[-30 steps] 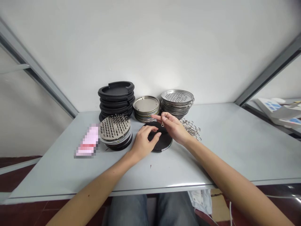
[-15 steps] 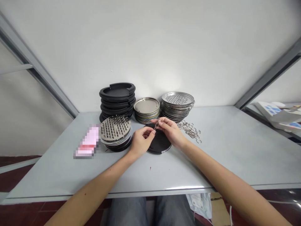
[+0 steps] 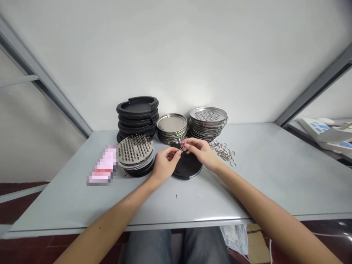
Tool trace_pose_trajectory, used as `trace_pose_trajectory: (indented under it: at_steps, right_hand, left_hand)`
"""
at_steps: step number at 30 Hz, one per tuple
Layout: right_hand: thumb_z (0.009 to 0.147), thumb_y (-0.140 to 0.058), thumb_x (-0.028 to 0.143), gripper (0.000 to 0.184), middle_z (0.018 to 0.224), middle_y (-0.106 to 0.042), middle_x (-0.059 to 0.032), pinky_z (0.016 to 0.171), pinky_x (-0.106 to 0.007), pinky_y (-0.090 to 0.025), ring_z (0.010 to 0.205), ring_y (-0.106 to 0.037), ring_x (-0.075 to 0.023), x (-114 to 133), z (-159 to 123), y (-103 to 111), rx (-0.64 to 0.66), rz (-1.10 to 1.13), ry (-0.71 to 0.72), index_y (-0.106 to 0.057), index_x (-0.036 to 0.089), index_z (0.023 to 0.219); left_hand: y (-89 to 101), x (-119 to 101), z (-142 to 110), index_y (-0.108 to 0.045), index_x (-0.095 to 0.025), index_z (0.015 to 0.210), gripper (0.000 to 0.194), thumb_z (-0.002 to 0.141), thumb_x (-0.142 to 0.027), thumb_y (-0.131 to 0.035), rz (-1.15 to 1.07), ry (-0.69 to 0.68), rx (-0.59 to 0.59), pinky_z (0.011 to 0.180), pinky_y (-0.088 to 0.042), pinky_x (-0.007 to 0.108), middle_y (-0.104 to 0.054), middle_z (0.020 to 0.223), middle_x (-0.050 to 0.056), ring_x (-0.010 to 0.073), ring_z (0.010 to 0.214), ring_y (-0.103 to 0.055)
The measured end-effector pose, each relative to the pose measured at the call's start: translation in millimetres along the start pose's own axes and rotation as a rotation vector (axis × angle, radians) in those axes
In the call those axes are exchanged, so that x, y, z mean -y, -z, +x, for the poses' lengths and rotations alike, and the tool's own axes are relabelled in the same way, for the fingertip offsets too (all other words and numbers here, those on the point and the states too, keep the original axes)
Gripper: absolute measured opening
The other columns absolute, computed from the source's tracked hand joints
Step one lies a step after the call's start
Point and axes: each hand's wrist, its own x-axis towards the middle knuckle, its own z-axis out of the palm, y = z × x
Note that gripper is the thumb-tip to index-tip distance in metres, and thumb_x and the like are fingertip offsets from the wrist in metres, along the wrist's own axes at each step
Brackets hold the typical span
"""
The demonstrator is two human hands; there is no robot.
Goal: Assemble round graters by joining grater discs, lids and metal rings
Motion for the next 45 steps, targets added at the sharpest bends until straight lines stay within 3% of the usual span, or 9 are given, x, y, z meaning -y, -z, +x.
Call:
trace_pose_trajectory:
  at_steps: [4,9,16,22,25,28,32,41,45]
  right_hand:
    - [0.074,-0.068,0.039,0.025,0.073,-0.067,-0.0025,0.068,-0.030,-0.049,0.068,-0.060,-0.0141,-0.1,-0.7,0.3,-0.005,-0.036,0.028,-0.070,0.016,0.084]
    - [0.078,-0.065,0.041,0.025,0.083,-0.070,-0.0040,0.068,-0.029,-0.050,0.075,-0.062,-0.0155,-0.8,0.0,4.1,-0.004,-0.044,0.038,-0.071,0.019,0.086]
    - [0.075,-0.067,0.045,0.030,0.079,-0.071,-0.0054,0.068,-0.030,-0.053,0.070,-0.065,-0.0150,0.5,0.3,7.3,0.048,0.015,-0.128,-0.068,0.017,0.087]
    - [0.073,-0.069,0.043,0.034,0.066,-0.069,-0.0026,0.056,-0.026,-0.047,0.054,-0.058,-0.0110,0.6,0.9,16.1,0.054,-0.072,-0.149,-0.065,0.015,0.093]
    - [0.073,-0.070,0.043,0.033,0.066,-0.069,-0.0025,0.058,-0.026,-0.047,0.063,-0.062,-0.0138,-2.1,-0.6,25.7,0.047,-0.088,-0.150,-0.061,0.016,0.090]
    - [0.074,-0.070,0.044,0.032,0.070,-0.070,-0.0036,0.061,-0.027,-0.049,0.070,-0.065,-0.0164,-5.3,-4.7,39.9,0.032,-0.107,-0.167,-0.061,0.017,0.089]
    - [0.075,-0.069,0.041,0.032,0.077,-0.070,-0.0063,0.064,-0.029,-0.051,0.077,-0.067,-0.0191,-7.8,-10.2,57.0,0.012,-0.133,-0.202,-0.064,0.016,0.094]
    - [0.072,-0.068,0.027,0.023,0.092,-0.073,-0.0075,0.072,-0.034,-0.056,0.080,-0.069,-0.0204,-25.9,-8.4,56.4,0.031,-0.217,-0.148,-0.066,0.019,0.093]
    - [0.074,-0.065,0.027,0.016,0.089,-0.073,-0.0058,0.080,-0.036,-0.055,0.081,-0.069,-0.0197,-24.9,-10.4,52.6,0.059,-0.321,-0.091,-0.065,0.019,0.088]
  left_hand:
    - [-0.8,0.9,0.2,-0.062,-0.015,0.085,0.017,0.082,-0.033,-0.061,-0.005,-0.004,-0.003,0.063,-0.049,0.023,-0.065,0.076,0.003,0.0127,0.068,-0.061]
    - [-2.0,3.2,-2.2,-0.049,-0.019,0.081,0.020,0.078,-0.032,-0.064,0.087,-0.041,-0.083,0.054,-0.041,0.019,-0.049,0.064,-0.005,0.0077,0.056,-0.050]
    - [-1.4,-3.0,-6.7,-0.052,-0.019,0.086,0.008,0.084,-0.025,-0.055,0.270,-0.170,0.011,0.058,-0.043,0.021,-0.056,0.072,-0.001,0.0104,0.061,-0.052]
    - [4.7,-5.3,-9.4,-0.057,-0.018,0.095,0.018,0.081,-0.028,-0.058,0.627,-0.344,0.101,0.089,-0.045,0.037,-0.061,0.098,0.008,0.0224,0.099,-0.056]
    - [7.2,-4.0,-11.5,-0.056,-0.016,0.112,0.039,0.080,-0.038,-0.061,0.747,-0.367,0.215,0.105,-0.035,0.045,-0.053,0.128,0.013,0.0291,0.124,-0.044]
    - [8.7,-5.0,-13.1,-0.053,-0.015,0.123,0.049,0.085,-0.046,-0.055,0.844,-0.350,0.329,0.111,-0.026,0.049,-0.044,0.141,0.015,0.0307,0.134,-0.035]
    - [9.7,-11.8,-15.4,-0.054,-0.016,0.125,0.048,0.090,-0.048,-0.046,0.944,-0.337,0.352,0.108,-0.031,0.049,-0.048,0.139,0.015,0.0312,0.130,-0.041]
    - [0.9,-18.3,-25.3,-0.069,-0.017,0.097,0.039,0.091,-0.043,-0.041,1.109,-0.358,0.153,0.080,-0.043,0.047,-0.067,0.097,0.015,0.0313,0.093,-0.055]
    - [5.9,-21.5,-20.4,-0.066,-0.016,0.105,0.036,0.086,-0.042,-0.051,0.994,-0.411,0.235,0.095,-0.039,0.049,-0.064,0.110,0.014,0.0312,0.107,-0.052]
